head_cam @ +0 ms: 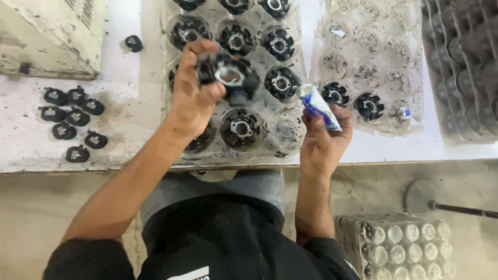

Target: The person picks up black round hub-like components from a tray and applies adhesive from a tube onto each component, rotating the part to reach different spots. They place treated components back into the trays and move filled trays aside, working through a batch of parts one at a time.

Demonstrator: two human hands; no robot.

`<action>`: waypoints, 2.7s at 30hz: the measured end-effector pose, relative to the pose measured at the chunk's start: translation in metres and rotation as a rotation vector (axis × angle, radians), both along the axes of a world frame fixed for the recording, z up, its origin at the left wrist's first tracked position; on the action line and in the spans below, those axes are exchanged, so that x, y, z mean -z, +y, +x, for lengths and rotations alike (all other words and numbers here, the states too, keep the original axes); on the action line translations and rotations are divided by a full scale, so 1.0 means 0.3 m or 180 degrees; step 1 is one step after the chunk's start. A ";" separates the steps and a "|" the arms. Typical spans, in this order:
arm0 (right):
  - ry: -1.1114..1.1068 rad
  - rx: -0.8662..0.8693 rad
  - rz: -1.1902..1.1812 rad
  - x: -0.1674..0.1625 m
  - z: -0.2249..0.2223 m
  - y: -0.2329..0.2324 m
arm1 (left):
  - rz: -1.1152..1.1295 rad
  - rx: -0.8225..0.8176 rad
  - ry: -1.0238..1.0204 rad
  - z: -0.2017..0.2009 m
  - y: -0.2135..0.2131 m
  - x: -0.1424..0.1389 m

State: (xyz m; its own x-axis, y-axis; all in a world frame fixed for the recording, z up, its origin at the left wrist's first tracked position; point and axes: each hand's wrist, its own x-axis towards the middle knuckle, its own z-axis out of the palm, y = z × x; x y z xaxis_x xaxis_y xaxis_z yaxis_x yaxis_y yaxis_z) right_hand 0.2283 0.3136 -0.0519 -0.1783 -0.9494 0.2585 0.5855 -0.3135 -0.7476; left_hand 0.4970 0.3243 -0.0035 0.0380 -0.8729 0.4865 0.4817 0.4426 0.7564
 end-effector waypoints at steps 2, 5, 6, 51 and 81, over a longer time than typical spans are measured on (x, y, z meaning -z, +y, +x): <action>0.0080 -0.0105 -0.0127 -0.001 0.070 0.003 | 0.0398 0.0322 0.1232 0.038 -0.042 0.016; 0.0935 0.0220 -0.0269 -0.006 0.178 -0.009 | 0.0179 0.0398 0.1746 0.095 -0.097 0.024; 0.1148 0.0283 -0.0301 -0.009 0.204 -0.006 | -0.0008 0.0368 0.1680 0.106 -0.105 0.025; 0.2776 0.0851 -0.1883 -0.073 0.270 0.111 | -0.0374 -0.0822 0.0645 0.074 0.028 0.047; 0.2918 0.1092 -0.2018 -0.073 0.282 0.124 | 0.1085 0.0154 0.3087 0.006 0.070 0.052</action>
